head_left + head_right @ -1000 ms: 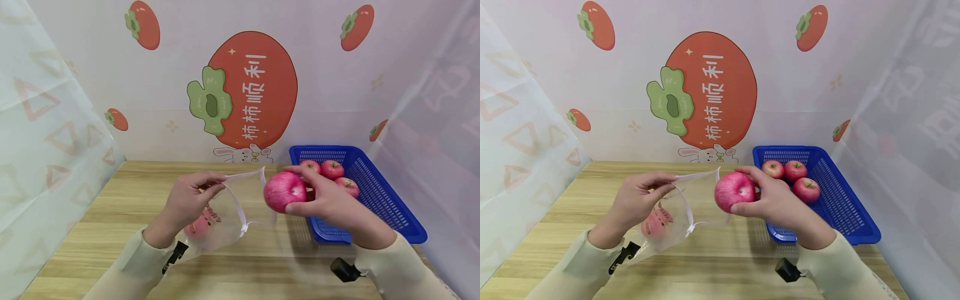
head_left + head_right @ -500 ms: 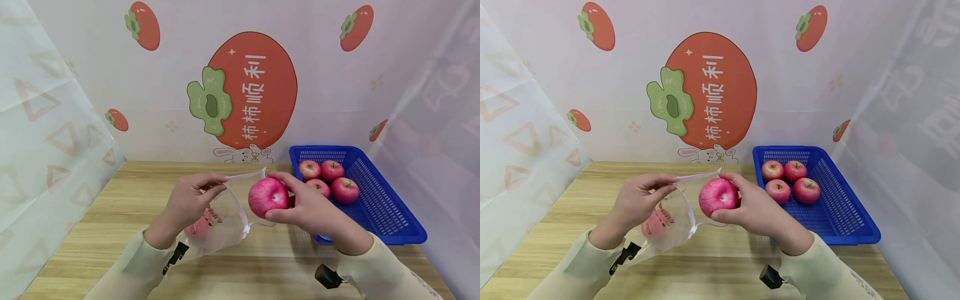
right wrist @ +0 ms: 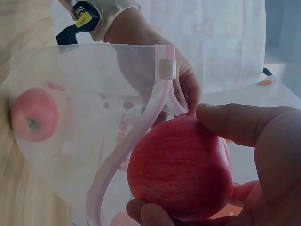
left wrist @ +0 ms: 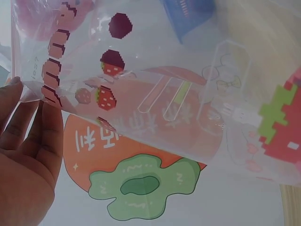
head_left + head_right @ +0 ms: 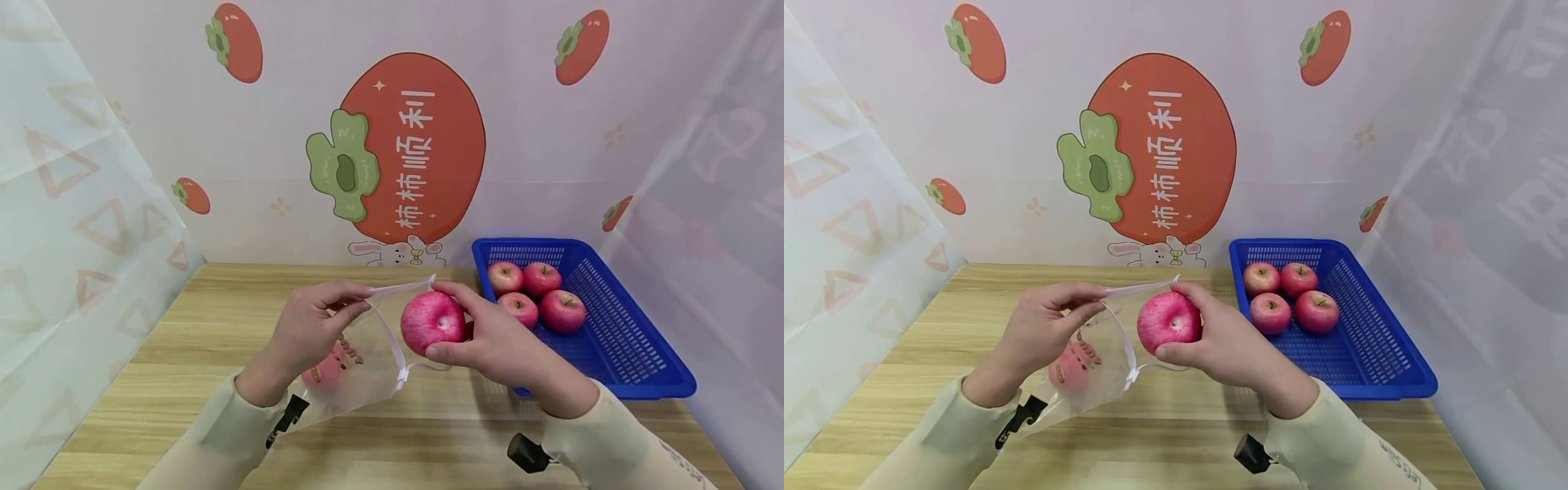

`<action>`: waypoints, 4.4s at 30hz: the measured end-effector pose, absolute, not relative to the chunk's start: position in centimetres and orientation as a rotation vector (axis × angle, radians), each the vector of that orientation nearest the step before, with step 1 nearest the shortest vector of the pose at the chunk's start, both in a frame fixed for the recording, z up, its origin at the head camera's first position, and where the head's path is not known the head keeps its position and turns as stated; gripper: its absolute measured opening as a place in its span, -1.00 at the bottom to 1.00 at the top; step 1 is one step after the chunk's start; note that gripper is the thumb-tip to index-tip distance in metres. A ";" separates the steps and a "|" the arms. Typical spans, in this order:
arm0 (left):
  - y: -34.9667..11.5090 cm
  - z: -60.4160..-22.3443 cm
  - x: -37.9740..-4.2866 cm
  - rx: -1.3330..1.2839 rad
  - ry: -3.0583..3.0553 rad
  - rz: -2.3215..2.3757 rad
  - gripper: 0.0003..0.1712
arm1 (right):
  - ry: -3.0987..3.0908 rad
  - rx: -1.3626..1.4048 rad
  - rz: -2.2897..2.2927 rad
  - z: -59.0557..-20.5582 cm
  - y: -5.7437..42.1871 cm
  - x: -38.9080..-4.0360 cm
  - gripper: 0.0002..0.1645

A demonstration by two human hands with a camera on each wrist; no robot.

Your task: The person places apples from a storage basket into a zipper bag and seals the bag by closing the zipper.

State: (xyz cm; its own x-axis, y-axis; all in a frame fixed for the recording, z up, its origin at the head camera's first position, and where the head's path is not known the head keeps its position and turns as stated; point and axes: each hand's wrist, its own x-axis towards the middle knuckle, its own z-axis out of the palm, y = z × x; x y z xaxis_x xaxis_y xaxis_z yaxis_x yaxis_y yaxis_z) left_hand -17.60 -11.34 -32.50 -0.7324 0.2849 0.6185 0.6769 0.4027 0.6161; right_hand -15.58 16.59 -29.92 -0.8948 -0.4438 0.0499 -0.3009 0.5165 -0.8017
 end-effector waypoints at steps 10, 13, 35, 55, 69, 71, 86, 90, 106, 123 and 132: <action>-11.4 -32.5 -17.5 -0.811 -2.259 -1.281 -0.74 | 2.560 -0.602 -1.369 -30.1 16.3 -15.5 -0.03; -11.3 -32.5 -17.5 -0.806 -2.243 -1.298 -0.73 | 2.546 -0.582 -1.383 -30.2 16.3 -15.5 -0.06; -11.8 -32.5 -17.7 -0.780 -2.176 -1.282 -0.76 | 2.648 -0.553 -1.302 -30.6 18.1 -15.6 -0.16; -11.7 -32.9 -17.6 -0.770 -2.190 -1.327 -0.78 | 2.603 -0.215 -1.354 -29.7 27.7 -20.3 -0.06; -11.5 -32.8 -17.7 -0.788 -2.187 -1.331 -0.76 | 2.319 0.090 -1.243 -33.5 30.6 -26.6 0.08; -11.5 -32.8 -17.8 -0.793 -2.184 -1.333 -0.76 | 2.309 0.098 -1.222 -33.8 30.6 -27.1 0.09; -11.7 -32.8 -17.7 -0.783 -2.192 -1.323 -0.75 | 2.240 0.117 -1.090 -35.6 30.6 -28.1 -0.01; -11.6 -32.8 -17.8 -0.787 -2.190 -1.331 -0.76 | 2.246 0.094 -1.038 -36.0 30.5 -28.1 0.01; -11.5 -32.6 -17.6 -0.777 -2.200 -1.343 -0.76 | 2.236 0.006 -0.947 -37.2 30.5 -28.2 0.19; -11.4 -32.6 -17.7 -0.767 -2.215 -1.341 -0.76 | 2.343 -0.120 -0.890 -37.2 30.9 -28.8 0.10; -11.3 -32.6 -17.6 -0.767 -2.220 -1.319 -0.77 | 2.545 -0.201 -0.972 -34.9 31.5 -27.8 0.08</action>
State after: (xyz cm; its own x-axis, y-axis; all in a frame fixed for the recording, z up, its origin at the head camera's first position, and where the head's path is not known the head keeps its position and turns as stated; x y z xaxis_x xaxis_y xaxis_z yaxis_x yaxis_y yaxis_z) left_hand -17.62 -11.31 -32.58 -0.7473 0.2341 0.6219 0.6581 0.3898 0.6441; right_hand -27.85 31.49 -34.93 -0.9066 -0.2737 -0.3211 0.0102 0.7466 -0.6652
